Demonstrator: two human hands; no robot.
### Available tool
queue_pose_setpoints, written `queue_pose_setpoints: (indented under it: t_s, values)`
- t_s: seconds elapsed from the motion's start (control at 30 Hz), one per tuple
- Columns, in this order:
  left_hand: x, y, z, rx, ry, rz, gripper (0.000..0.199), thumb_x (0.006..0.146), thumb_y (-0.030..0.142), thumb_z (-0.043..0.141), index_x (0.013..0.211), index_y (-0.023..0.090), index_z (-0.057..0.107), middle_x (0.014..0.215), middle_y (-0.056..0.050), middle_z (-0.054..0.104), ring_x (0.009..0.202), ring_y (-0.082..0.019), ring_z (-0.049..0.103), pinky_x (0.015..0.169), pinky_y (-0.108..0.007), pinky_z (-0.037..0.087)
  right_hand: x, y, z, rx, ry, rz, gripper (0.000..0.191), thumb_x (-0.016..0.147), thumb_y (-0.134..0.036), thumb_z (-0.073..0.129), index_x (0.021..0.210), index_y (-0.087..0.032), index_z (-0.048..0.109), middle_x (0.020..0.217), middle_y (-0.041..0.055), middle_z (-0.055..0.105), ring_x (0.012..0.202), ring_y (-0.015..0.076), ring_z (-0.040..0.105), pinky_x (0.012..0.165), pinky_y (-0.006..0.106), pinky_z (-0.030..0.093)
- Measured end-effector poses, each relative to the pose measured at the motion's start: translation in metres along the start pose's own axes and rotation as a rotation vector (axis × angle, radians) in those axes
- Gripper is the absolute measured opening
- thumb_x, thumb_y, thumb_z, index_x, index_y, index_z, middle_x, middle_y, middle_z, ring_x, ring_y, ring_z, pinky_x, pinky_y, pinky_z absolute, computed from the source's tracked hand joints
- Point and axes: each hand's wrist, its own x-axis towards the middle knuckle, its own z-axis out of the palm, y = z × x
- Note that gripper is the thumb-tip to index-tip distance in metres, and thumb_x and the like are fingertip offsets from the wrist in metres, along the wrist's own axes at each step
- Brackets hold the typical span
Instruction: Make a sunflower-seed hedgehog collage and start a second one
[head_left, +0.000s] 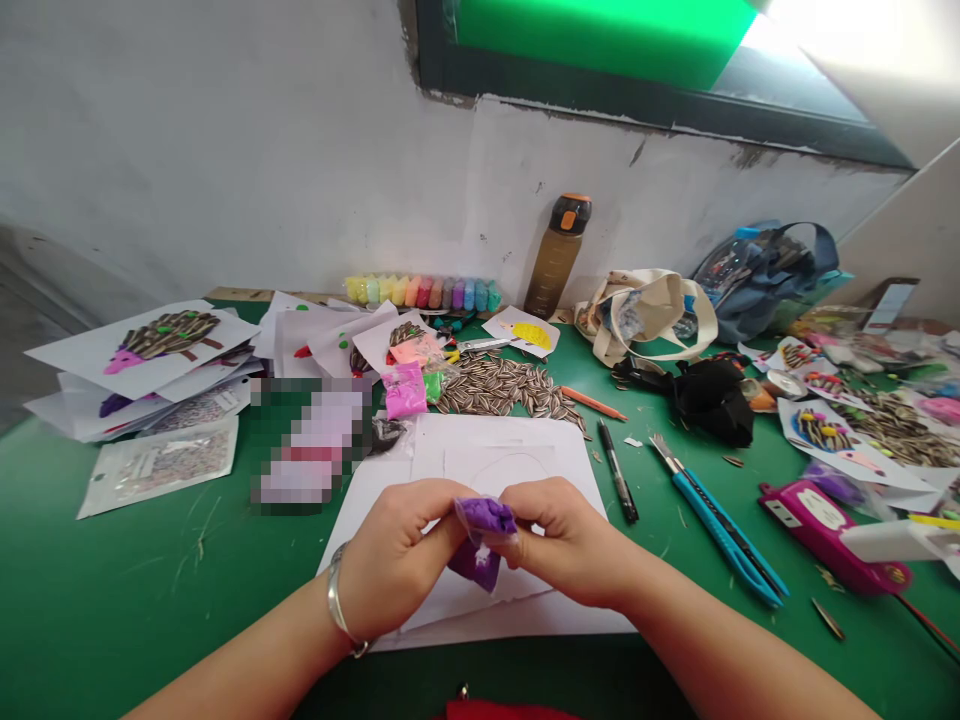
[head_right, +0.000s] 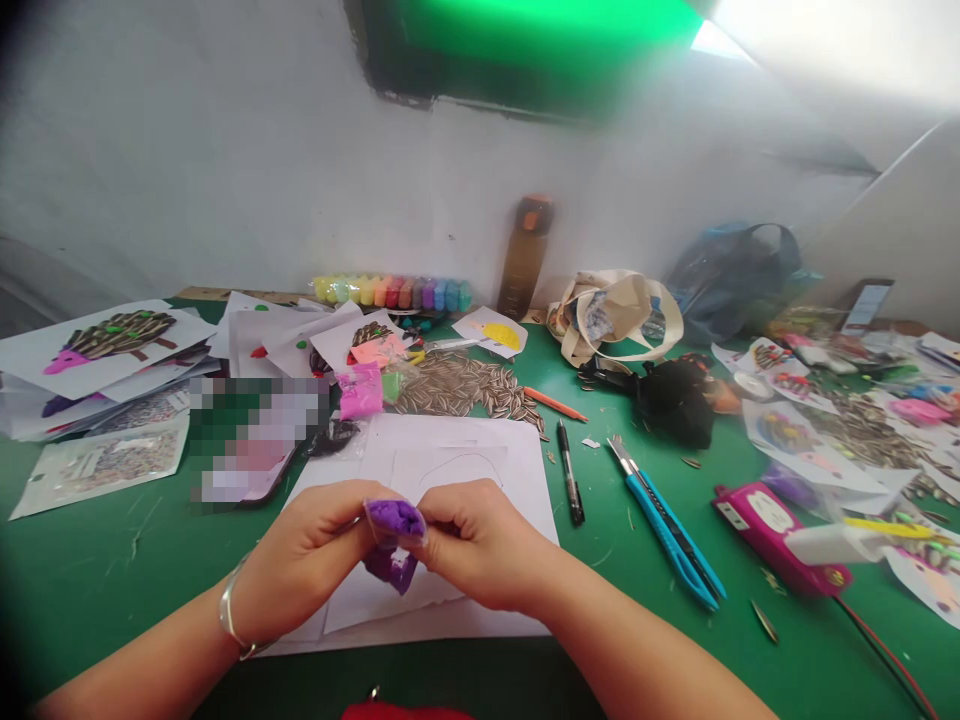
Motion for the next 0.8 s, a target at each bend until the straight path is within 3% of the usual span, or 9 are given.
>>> queue_pose_setpoints:
  t_s: [0.17,0.27,0.37,0.47,0.57,0.7,0.8]
  values:
    - [0.001,-0.001,0.000,0.163,0.060,-0.015,0.038,0.094,0.035,0.049,0.067,0.014,0.068,0.057,0.000,0.059,0.054,-0.010,0.050,0.053,-0.021,0.038,0.000,0.000,0.002,0.215,-0.058,0.057,0.015,0.082,-0.031,0.065,0.080,-0.016,0.067,0.066,-0.0028,0.053,0.062,0.0095,0.046,0.058,0.021,0.039]
    - [0.003,-0.001,-0.002,0.171,-0.002,-0.063,0.035,0.094,0.034,0.048,0.075,0.015,0.070,0.063,0.001,0.061,0.058,-0.011,0.051,0.056,-0.021,0.038,-0.001,0.003,-0.004,0.365,-0.081,0.109,0.031,0.074,-0.036,0.075,0.096,-0.017,0.065,0.076,-0.0009,0.056,0.067,0.0109,0.048,0.061,0.023,0.041]
    - [0.005,0.001,-0.003,0.136,-0.108,-0.111,0.035,0.093,0.033,0.048,0.072,0.015,0.068,0.062,0.002,0.058,0.059,-0.011,0.049,0.057,-0.020,0.038,-0.003,0.003,-0.008,0.435,-0.021,0.076,0.048,0.072,-0.035,0.077,0.113,-0.020,0.057,0.091,0.0018,0.058,0.077,0.0127,0.051,0.066,0.024,0.043]
    - [0.005,0.001,-0.002,0.087,-0.197,-0.145,0.035,0.090,0.035,0.050,0.066,0.014,0.062,0.059,0.002,0.054,0.058,-0.010,0.047,0.055,-0.020,0.037,-0.002,0.001,-0.007,0.395,0.026,0.089,0.031,0.079,-0.029,0.071,0.105,-0.020,0.056,0.087,0.0004,0.056,0.070,0.0102,0.049,0.062,0.023,0.042]
    - [0.005,0.000,-0.001,0.017,-0.198,-0.164,0.033,0.089,0.036,0.051,0.066,0.015,0.060,0.060,0.004,0.050,0.057,-0.010,0.042,0.054,-0.020,0.034,0.000,0.001,-0.004,0.361,0.066,0.128,0.013,0.082,-0.024,0.064,0.091,-0.018,0.056,0.078,-0.0017,0.053,0.064,0.0084,0.047,0.056,0.021,0.041]
    - [0.007,-0.003,-0.003,-0.032,-0.066,-0.199,0.037,0.091,0.036,0.046,0.063,0.015,0.055,0.059,0.004,0.044,0.056,-0.009,0.037,0.051,-0.020,0.032,0.002,0.003,-0.003,0.448,0.084,0.140,0.017,0.081,-0.026,0.066,0.092,-0.018,0.055,0.080,-0.0015,0.055,0.064,0.0088,0.052,0.056,0.022,0.046]
    - [0.006,-0.004,-0.004,0.012,-0.032,-0.217,0.034,0.090,0.036,0.048,0.064,0.015,0.057,0.061,0.003,0.047,0.058,-0.010,0.041,0.053,-0.021,0.034,0.002,0.004,-0.004,0.541,0.060,0.135,0.021,0.083,-0.034,0.066,0.094,-0.018,0.057,0.080,-0.0007,0.057,0.065,0.0104,0.057,0.059,0.025,0.050]
